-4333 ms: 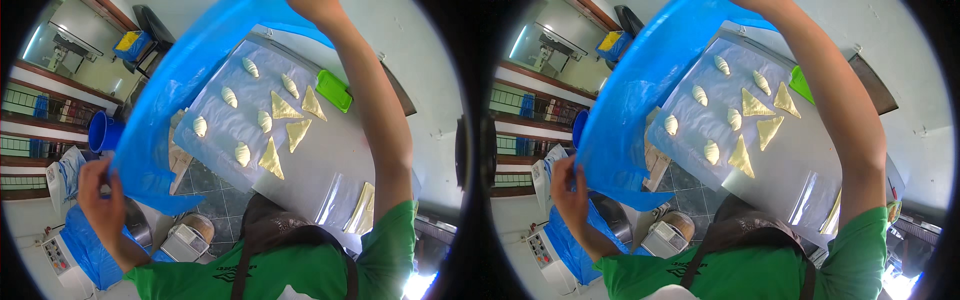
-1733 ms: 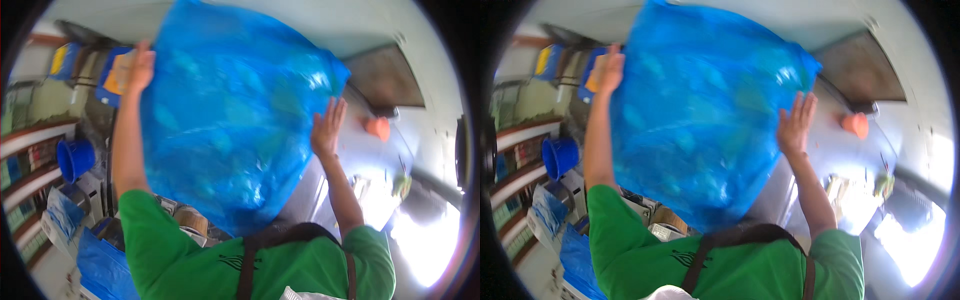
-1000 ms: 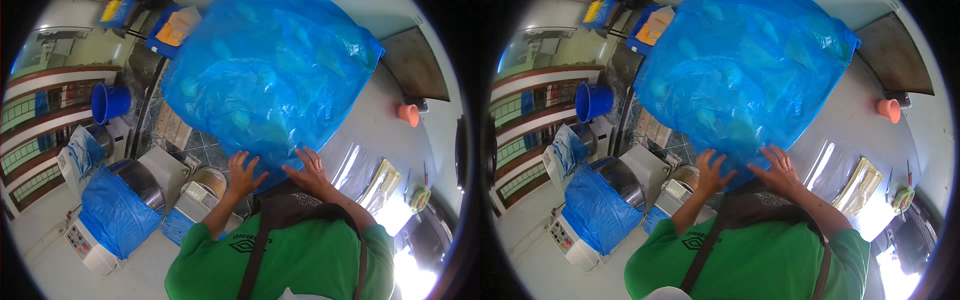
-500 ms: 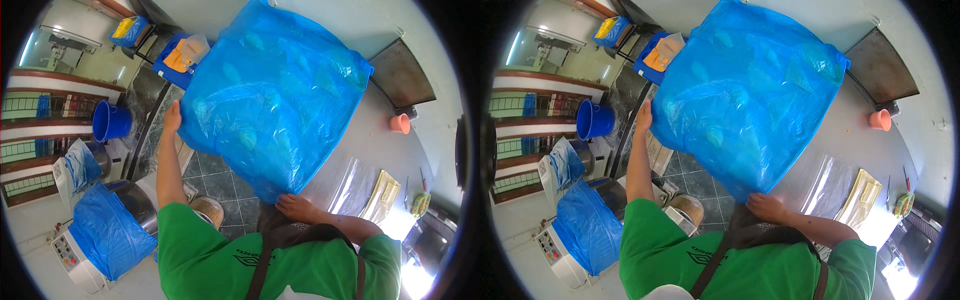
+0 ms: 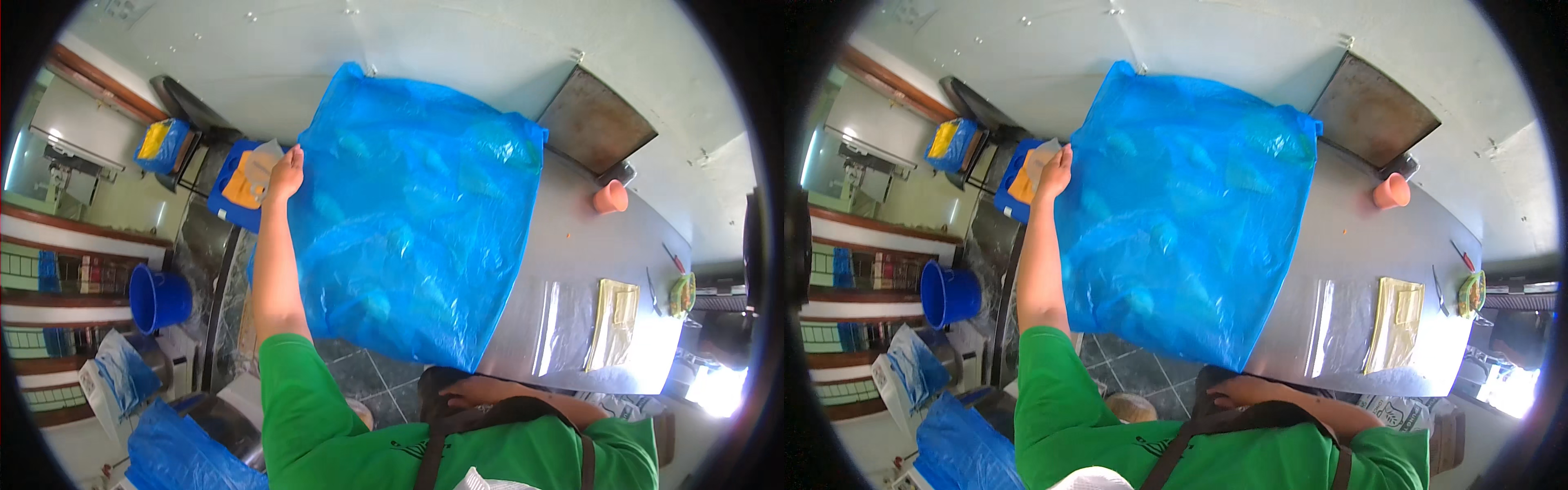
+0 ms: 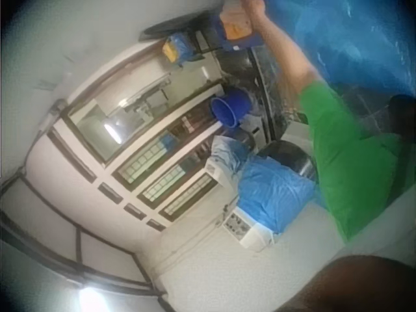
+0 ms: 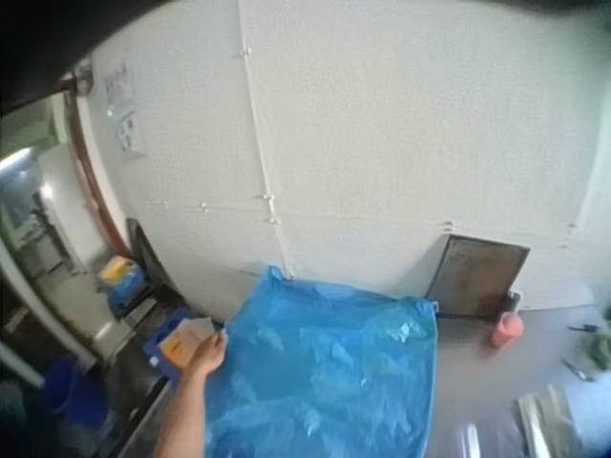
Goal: Prepare pastries by filling square dough pieces with a corn and cheese mixture, folding them into triangles, and sealing the edges with a fork.
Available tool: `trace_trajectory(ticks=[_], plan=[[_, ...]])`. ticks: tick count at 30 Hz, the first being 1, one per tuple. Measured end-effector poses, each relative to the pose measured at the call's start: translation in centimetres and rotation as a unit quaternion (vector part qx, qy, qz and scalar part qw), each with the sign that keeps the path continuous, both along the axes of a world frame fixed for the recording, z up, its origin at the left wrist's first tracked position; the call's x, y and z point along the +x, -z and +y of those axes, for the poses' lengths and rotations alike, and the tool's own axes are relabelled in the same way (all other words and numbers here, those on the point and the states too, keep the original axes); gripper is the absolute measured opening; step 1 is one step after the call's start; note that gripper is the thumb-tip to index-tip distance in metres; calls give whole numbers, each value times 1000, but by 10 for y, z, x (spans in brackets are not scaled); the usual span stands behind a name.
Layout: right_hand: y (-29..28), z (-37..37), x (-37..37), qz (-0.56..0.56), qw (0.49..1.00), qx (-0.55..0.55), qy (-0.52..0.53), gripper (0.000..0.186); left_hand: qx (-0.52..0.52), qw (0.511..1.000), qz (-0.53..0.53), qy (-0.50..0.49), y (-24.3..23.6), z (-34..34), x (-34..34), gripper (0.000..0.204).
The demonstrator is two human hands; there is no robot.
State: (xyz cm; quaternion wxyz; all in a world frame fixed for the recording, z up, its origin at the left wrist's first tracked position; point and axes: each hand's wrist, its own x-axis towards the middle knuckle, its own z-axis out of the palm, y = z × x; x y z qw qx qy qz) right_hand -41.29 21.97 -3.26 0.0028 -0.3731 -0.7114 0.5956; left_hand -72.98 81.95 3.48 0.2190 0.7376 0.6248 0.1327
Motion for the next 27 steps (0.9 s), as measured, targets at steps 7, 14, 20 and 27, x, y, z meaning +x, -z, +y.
trace_trajectory(ticks=[7, 14, 20, 27], plan=[[-28, -1, 31, -15, 967, -180, 178, 52, 1, 1000, -20, -20, 38, 110, 20, 70], [-27, -12, 48, 13, 955, -193, 226, 52, 94, 991, -92, 36, 50, 174, 104, 70], [-1, -43, 54, 54, 944, -237, 221, 54, -74, 997, -14, 5, 93, 233, 113, 89], [36, -91, 50, 58, 966, -191, 162, 56, -198, 970, -140, -29, 147, 279, 99, 109]])
